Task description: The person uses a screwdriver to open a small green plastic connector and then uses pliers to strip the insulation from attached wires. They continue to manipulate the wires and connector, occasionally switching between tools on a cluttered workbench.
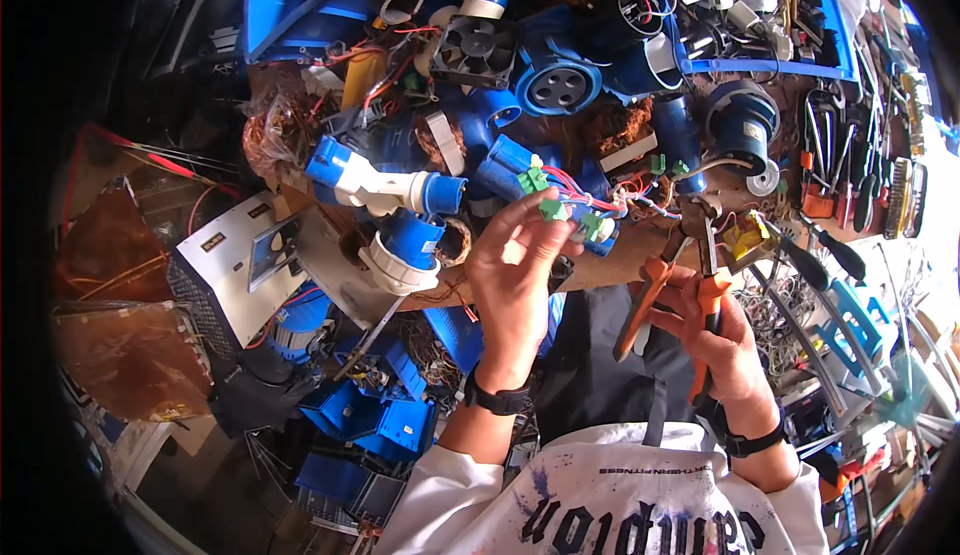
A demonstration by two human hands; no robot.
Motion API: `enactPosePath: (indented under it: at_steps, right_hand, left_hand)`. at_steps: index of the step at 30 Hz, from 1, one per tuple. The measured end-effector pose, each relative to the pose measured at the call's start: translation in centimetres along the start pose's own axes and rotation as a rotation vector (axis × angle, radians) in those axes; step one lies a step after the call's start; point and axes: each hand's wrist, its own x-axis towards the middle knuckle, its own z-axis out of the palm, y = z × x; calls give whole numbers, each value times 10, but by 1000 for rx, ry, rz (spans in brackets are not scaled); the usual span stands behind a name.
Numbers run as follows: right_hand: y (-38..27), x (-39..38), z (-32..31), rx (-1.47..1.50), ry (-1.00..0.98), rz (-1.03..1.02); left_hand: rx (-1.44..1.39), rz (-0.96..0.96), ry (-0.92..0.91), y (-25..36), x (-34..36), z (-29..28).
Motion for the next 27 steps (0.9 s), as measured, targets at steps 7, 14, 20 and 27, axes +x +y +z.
enactPosePath:
  at_steps: [7,14,20,27]
  right_hand:
    - [-6,0,6,21,70,-4]
    - [-8,3,5,2,77,-13]
    - [-9,5,6,29,77,-6]
    - [-8,6,6,33,78,-4]
  left_hand:
    - [347,340,-16,3,4,18]
    - [467,436,6,4,7,32]
    - [564,514,-8,4,6,37]
    - [616,549,-18,6,7,38]
